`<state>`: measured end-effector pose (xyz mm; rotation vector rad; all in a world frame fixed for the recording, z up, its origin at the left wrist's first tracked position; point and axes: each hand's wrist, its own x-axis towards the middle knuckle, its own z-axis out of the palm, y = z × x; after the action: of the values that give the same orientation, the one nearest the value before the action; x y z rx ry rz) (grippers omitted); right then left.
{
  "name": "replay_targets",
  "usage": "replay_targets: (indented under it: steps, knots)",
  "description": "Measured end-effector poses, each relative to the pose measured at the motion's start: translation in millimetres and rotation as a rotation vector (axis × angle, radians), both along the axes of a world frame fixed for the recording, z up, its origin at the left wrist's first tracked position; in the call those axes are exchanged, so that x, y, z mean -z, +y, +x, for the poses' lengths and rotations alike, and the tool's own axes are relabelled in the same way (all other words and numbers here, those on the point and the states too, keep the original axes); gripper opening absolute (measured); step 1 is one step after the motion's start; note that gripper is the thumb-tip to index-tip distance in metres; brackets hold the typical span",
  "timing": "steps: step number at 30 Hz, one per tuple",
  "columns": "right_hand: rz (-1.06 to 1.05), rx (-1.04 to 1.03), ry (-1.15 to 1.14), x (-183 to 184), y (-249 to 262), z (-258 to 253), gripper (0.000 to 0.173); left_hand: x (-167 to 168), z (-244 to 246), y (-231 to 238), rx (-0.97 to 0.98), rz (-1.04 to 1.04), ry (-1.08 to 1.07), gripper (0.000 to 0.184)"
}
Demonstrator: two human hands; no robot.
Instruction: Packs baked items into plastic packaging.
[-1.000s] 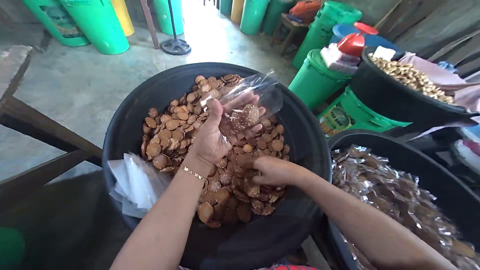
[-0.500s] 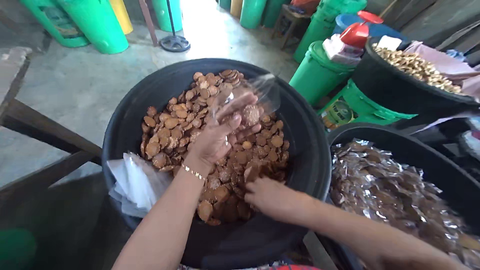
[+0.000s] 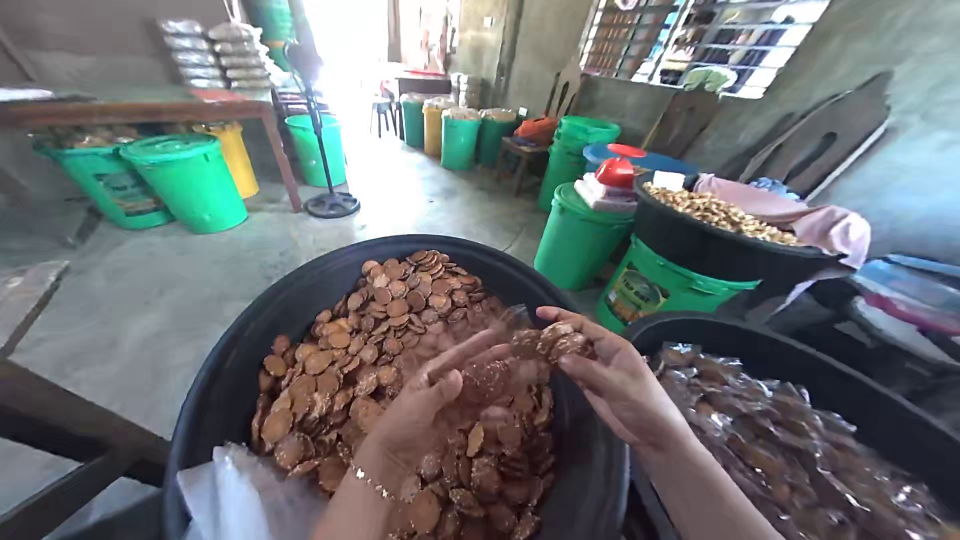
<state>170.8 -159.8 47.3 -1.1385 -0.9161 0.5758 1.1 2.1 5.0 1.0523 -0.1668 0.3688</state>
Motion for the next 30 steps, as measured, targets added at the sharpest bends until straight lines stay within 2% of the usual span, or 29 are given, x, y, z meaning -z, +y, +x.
replay_targets:
  steps: [3,6,8,11,14,18,20,21,23,24,27,28,29,30]
  knots:
    - [0.030,-0.056,-0.168,4,8,-3,0.025,2,-3,-11,0.078,0.017,0.032,0.061]
    - [-0.009,-0.265,-0.472,1,2,1,0.044,2,-6,-26,0.078,-0.016,0.086,0.036]
    - [-0.014,-0.163,-0.630,-3,-1,-3,0.038,2,-6,-29,0.146,-0.022,0.058,0.026]
    - [0.003,0.053,-0.598,-2,-2,-14,0.022,-1,-8,-35,0.198,0.027,0.126,0.025]
    - [0.034,-0.042,-0.607,-5,-7,-11,0.009,-4,-8,-41,0.115,0.027,0.180,0.035]
    - [-0.067,-0.216,-0.767,-24,-26,6,0.028,-8,4,-55,-0.026,-0.203,0.076,0.049]
    - [-0.149,-0.268,-0.760,-31,-36,16,0.042,-15,9,-71,-0.119,-0.278,0.152,0.035]
    - [-0.160,-0.274,-0.747,-32,-40,22,0.054,-20,11,-78,-0.175,-0.310,0.194,0.027]
    - [-0.174,-0.247,-0.720,-33,-48,29,0.068,-25,19,-90,-0.241,-0.369,0.212,0.022]
    - [-0.201,-0.221,-0.723,-34,-52,29,0.066,-28,24,-96,-0.263,-0.404,0.213,0.020]
    - [-0.306,-0.129,-0.735,-31,-56,23,0.029,-36,44,-116,-0.331,-0.449,0.246,0.019]
    - [-0.330,-0.133,-0.698,-31,-56,25,0.024,-36,50,-121,-0.369,-0.419,0.258,0.018]
    - [-0.334,-0.145,-0.669,-30,-56,29,0.029,-33,55,-124,-0.413,-0.331,0.257,0.021]
    - [-0.321,-0.143,-0.670,-27,-56,33,0.035,-27,58,-125,-0.467,-0.183,0.235,0.032]
